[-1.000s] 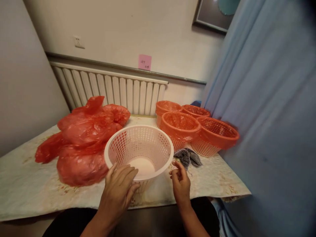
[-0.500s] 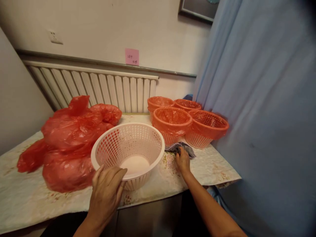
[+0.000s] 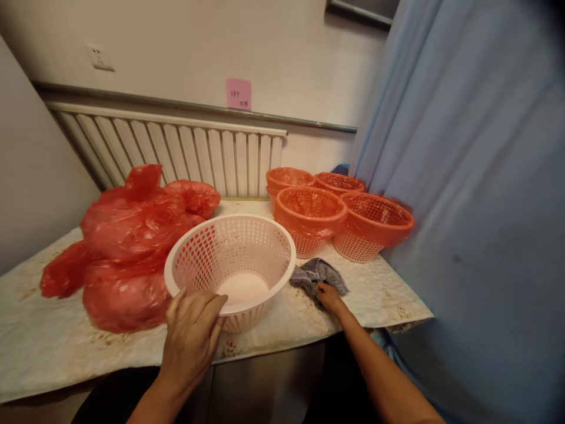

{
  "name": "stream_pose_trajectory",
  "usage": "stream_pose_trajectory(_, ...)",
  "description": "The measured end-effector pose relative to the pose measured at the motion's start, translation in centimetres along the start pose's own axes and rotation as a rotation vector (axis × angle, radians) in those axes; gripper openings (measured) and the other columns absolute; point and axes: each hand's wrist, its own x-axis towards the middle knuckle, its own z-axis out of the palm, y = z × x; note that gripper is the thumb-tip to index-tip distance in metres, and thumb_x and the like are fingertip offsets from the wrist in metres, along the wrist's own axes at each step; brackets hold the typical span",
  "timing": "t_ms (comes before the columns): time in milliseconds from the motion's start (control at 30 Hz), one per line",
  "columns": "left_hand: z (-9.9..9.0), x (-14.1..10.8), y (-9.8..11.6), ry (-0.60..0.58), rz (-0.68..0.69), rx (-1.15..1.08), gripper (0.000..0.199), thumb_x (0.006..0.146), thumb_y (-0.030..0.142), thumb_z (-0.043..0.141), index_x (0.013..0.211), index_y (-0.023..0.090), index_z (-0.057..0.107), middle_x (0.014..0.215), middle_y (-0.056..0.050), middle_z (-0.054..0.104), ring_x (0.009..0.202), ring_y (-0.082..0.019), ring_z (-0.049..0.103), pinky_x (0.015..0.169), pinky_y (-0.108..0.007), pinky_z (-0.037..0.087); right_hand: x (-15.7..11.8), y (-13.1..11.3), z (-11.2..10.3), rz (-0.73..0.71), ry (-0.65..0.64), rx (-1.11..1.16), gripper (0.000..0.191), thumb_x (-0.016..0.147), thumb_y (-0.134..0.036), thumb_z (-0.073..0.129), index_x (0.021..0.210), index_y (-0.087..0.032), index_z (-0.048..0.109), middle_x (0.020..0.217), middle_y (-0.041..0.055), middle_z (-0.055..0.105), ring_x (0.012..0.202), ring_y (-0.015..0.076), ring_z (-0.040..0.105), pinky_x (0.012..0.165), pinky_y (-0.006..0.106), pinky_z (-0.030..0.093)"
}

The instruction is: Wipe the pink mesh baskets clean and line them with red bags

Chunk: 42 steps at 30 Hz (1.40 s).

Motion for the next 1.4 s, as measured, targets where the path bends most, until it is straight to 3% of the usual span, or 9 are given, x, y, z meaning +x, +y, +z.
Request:
stream_pose_trajectory(233, -0.1, 0.0, 0.3, -0.011, -0.018, 0.007, 0.018, 0.089, 0.015, 0.053, 0.105, 0.018, 0.059, 0.094, -0.009, 0.065, 0.095, -0.026, 0.057, 0.102, -0.055, 0.032, -5.1, -0.2, -2.8, 0.002, -0.161, 0.121, 0.008, 0.063, -0.02, 0.059, 0.062, -0.018, 0.066, 0.061, -0.0002, 0.062, 0.065, 0.0168, 0.056, 0.068, 0.027, 0.042)
stream_pose_trajectory(300, -0.3, 0.0, 0.4, -0.01, -0.022, -0.001, 0.018, 0.089, 0.015, 0.053, 0.106, 0.018, 0.059, 0.095, -0.008, 0.065, 0.095, -0.026, 0.057, 0.103, -0.055, 0.032, -6.1, -1.2, -3.9, -0.005, -0.177, 0.175, 0.018, 0.072, -0.032, 0.056, 0.067, -0.018, 0.067, 0.061, -0.0006, 0.061, 0.061, 0.016, 0.054, 0.063, 0.027, 0.043)
stream_pose_trajectory(500, -1.3, 0.4, 0.9, -0.058, -0.04, -0.065, 0.02, 0.089, 0.015, 0.054, 0.109, 0.017, 0.058, 0.099, -0.009, 0.065, 0.099, -0.026, 0.056, 0.104, -0.057, 0.03, -8.7, -7.5, -7.5, -0.047, 0.133, 0.858, 0.038, 0.07, -0.047, 0.071, 0.094, -0.017, 0.07, 0.091, 0.0054, 0.071, 0.083, 0.0215, 0.063, 0.077, 0.032, 0.048)
stream_pose_trajectory(600, -1.6, 1.0, 1.8, -0.06, -0.007, -0.096, 0.021, 0.09, 0.014, 0.053, 0.111, 0.016, 0.056, 0.103, -0.01, 0.065, 0.104, -0.026, 0.056, 0.105, -0.057, 0.028, -10.5, -11.3, -8.5, -0.112, 0.284, 0.972, 0.037, 0.072, -0.044, 0.071, 0.101, -0.02, 0.07, 0.108, 0.0068, 0.07, 0.099, 0.0244, 0.063, 0.087, 0.035, 0.046)
stream_pose_trajectory(800, -0.9, 1.4, 3.1, -0.091, 0.003, -0.105, 0.019, 0.09, 0.013, 0.052, 0.108, 0.017, 0.057, 0.085, -0.005, 0.063, 0.087, -0.023, 0.055, 0.099, -0.052, 0.033, -14.5, -20.5, -7.5, -0.554, 0.516, 0.638, 0.009, 0.085, -0.027, 0.058, 0.086, -0.021, 0.064, 0.11, 0.0064, 0.067, 0.105, 0.0232, 0.06, 0.097, 0.041, 0.044)
stream_pose_trajectory(933, -0.4, 1.1, 2.7, -0.059, -0.011, -0.132, 0.02, 0.095, 0.016, 0.039, 0.093, 0.015, 0.059, 0.078, -0.005, 0.058, 0.08, -0.023, 0.05, 0.094, -0.05, 0.036, -15.0, -25.2, -3.2, -0.982, 0.386, 0.256, 0.034, 0.087, -0.023, 0.054, 0.121, -0.018, 0.054, 0.118, 0.0112, 0.063, 0.113, 0.0241, 0.056, 0.1, 0.044, 0.044)
stream_pose_trajectory(1100, -0.2, 1.0, 2.2, -0.032, 0.014, -0.113, 0.033, 0.098, 0.017, 0.029, 0.08, 0.014, 0.057, 0.072, -0.005, 0.053, 0.075, -0.022, 0.046, 0.085, -0.045, 0.038, -13.4, -25.0, 0.7, -1.046, 0.409, -0.197, 0.05, 0.092, -0.031, 0.048, 0.14, -0.015, 0.041, 0.124, 0.015, 0.057, 0.116, 0.0288, 0.051, 0.099, 0.047, 0.042)
stream_pose_trajectory(1200, -0.2, 1.4, 2.2, -0.038, 0.006, -0.105, 0.032, 0.099, 0.021, 0.031, 0.083, 0.014, 0.058, 0.071, -0.005, 0.054, 0.075, -0.022, 0.046, 0.083, -0.045, 0.036, -12.2, -24.0, 0.6, -1.026, 0.439, -0.313, 0.046, 0.094, -0.034, 0.043, 0.135, -0.013, 0.046, 0.117, 0.0147, 0.059, 0.108, 0.0294, 0.053, 0.096, 0.045, 0.041)
stream_pose_trajectory(1400, -0.3, 1.7, 2.2, -0.06, 0.01, -0.091, 0.033, 0.098, 0.021, 0.032, 0.078, 0.017, 0.058, 0.066, -0.003, 0.053, 0.073, -0.022, 0.044, 0.08, -0.043, 0.034, -8.8, -22.0, -0.6, -1.229, 0.413, -0.424, 0.049, 0.097, -0.047, 0.025, 0.119, -0.014, 0.055, 0.094, 0.0121, 0.062, 0.086, 0.026, 0.055, 0.084, 0.042, 0.043)
